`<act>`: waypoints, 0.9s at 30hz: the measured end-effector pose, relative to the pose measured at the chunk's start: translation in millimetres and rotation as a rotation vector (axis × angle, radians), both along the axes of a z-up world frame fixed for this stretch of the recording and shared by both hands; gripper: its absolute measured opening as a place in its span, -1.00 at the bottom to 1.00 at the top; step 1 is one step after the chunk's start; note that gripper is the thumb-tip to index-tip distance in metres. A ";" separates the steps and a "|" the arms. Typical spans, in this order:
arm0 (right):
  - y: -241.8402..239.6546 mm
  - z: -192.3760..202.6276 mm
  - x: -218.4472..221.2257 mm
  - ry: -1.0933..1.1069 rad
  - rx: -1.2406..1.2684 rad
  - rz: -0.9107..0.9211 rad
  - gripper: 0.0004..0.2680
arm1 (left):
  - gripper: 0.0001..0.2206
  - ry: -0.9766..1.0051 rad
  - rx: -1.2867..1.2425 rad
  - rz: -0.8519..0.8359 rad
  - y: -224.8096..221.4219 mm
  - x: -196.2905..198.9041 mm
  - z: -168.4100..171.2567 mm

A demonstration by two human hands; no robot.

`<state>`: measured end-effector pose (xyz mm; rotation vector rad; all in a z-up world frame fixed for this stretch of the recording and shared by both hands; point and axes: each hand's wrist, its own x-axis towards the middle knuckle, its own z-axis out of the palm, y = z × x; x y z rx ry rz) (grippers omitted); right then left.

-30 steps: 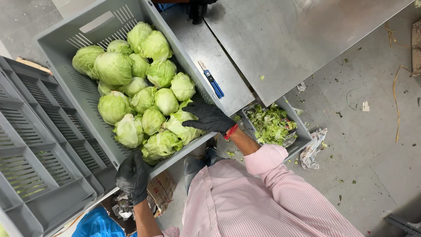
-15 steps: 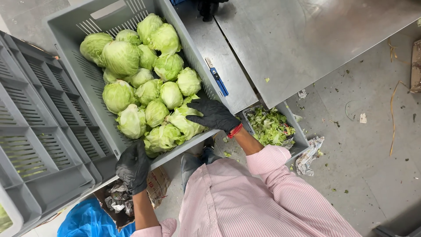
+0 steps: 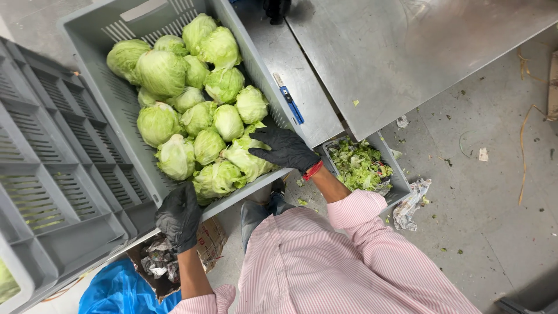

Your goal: The person unwraps a head of lettuce from newspaper wrapping, tears off damaged outer leaves by hand, and drops the trimmings into a waste bin. They then place the trimmed lettuce heads into a plastic crate and later use a blue utility knife to trim the heads in the crate.

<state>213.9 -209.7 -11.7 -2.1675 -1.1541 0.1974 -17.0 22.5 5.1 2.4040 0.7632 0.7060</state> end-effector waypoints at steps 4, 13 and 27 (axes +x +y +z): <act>0.4 4.7 -1.1 0.005 -0.002 0.002 -0.59 | -0.87 0.026 0.015 0.011 0.8 0.4 2.1; 0.1 17.4 -8.2 0.031 -0.055 0.071 -0.46 | -0.87 -0.039 0.112 0.024 -2.7 2.2 16.5; -5.2 4.8 -0.6 0.105 -0.155 0.080 -0.42 | -0.88 -0.167 0.011 -0.017 6.9 2.8 -1.5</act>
